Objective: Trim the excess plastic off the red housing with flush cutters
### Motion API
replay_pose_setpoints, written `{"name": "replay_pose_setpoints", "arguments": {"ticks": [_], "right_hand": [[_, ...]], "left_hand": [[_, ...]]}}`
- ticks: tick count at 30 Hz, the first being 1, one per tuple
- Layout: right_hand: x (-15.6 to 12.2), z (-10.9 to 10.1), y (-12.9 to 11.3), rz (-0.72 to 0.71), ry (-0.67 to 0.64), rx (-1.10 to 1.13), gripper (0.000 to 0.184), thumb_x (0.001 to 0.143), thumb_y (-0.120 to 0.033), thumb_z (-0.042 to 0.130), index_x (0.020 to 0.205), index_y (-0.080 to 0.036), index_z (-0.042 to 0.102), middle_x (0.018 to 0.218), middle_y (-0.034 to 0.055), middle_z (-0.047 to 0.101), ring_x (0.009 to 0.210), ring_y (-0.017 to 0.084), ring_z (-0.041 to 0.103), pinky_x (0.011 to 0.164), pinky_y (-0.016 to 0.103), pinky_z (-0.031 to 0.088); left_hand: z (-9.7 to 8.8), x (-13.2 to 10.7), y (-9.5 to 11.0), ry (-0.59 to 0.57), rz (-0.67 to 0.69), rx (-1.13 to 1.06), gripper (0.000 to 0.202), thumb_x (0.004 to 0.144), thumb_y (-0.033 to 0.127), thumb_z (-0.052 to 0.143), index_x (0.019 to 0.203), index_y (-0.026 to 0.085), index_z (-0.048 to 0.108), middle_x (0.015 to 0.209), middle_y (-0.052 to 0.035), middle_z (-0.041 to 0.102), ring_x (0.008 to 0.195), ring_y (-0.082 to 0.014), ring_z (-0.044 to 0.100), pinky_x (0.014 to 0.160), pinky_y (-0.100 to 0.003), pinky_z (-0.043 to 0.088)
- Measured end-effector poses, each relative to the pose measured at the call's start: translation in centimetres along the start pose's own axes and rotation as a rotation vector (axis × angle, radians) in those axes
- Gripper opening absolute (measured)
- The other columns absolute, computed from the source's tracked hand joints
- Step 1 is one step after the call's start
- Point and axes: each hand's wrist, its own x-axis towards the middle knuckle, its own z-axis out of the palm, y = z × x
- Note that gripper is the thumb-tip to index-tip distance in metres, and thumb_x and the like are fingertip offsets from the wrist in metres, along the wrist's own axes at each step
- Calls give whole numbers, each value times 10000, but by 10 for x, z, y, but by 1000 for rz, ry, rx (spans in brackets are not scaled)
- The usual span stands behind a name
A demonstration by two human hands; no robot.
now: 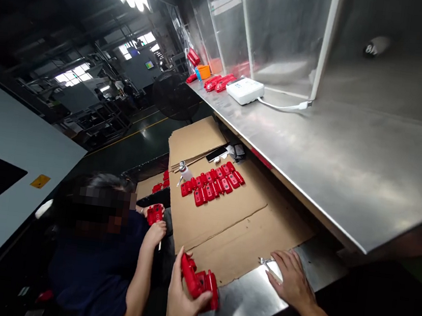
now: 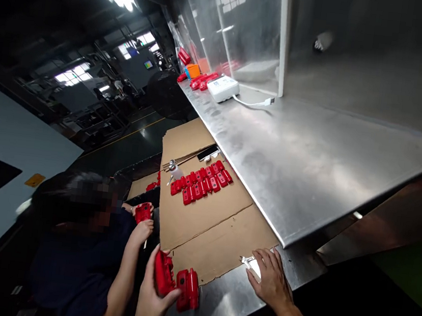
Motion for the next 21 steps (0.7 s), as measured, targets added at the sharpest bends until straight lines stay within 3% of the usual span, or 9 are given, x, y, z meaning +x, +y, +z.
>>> {"name": "replay_pose_setpoints", "arguments": {"ticks": [2,5,8,10,12,14,17,19,21], "right_hand": [[0,0,0,-7,7,-20,461,881,-360,661,1253,-108,554,1153,142,647,1087,314,598,1077,547,372],[0,2,0,-15,16,-41,480,866,-371,676,1260,-123,560,1162,130,656,1093,311,606,1065,508,388],[-1,3,0,-9,14,-56,505,851,-372,688,1275,-129,562,1186,124,662,1128,309,605,1064,478,399],[-1,4,-1,-4,6,-63,519,845,-383,694,1280,-134,565,1198,119,663,1146,307,603,1066,466,402],[-1,5,-1,1,-1,-67,514,847,-402,694,1273,-142,571,1196,112,666,1147,303,605,1069,459,402],[-1,5,-2,6,-1,-72,503,854,-410,688,1267,-146,572,1192,111,670,1143,303,606,1076,463,395],[0,6,-2,3,6,-77,494,860,-390,673,1272,-141,562,1201,118,668,1120,303,611,1098,482,363],[0,6,-2,-4,16,-76,495,856,-383,673,1270,-136,559,1199,118,667,1093,302,616,1105,491,341],[1,6,-1,-7,27,-72,500,853,-386,677,1271,-139,558,1192,110,666,1090,303,612,1101,494,330]], "left_hand": [[15,28,-7,-39,30,108,1090,710,563,777,1539,113,230,1536,-221,370,1433,-382,330,1213,-563,252],[41,90,-15,-125,18,252,1096,634,563,802,1450,-23,367,1334,-306,509,1304,-465,433,1142,-593,315],[70,150,-11,-200,33,310,946,599,521,853,1350,58,509,1302,-265,544,1265,-463,465,1102,-646,335],[84,175,-6,-203,49,267,720,736,506,783,1309,140,547,1350,-188,543,1298,-396,469,1109,-629,354],[84,186,-5,-166,53,184,543,864,492,669,1289,170,564,1385,-141,534,1304,-350,481,1103,-592,391],[63,187,-11,-107,39,99,542,895,514,625,1308,170,555,1409,-140,520,1303,-348,487,1097,-581,407],[3,182,-36,-10,2,-3,622,894,605,570,1355,190,527,1435,-147,506,1351,-370,441,1142,-604,343],[-41,179,-58,35,-32,-54,676,890,718,449,1381,257,499,1456,-155,498,1426,-355,353,1194,-646,230],[-73,175,-81,64,-66,-95,882,863,825,204,1416,179,436,1466,-197,463,1532,-378,118,1220,-667,-18]]}}
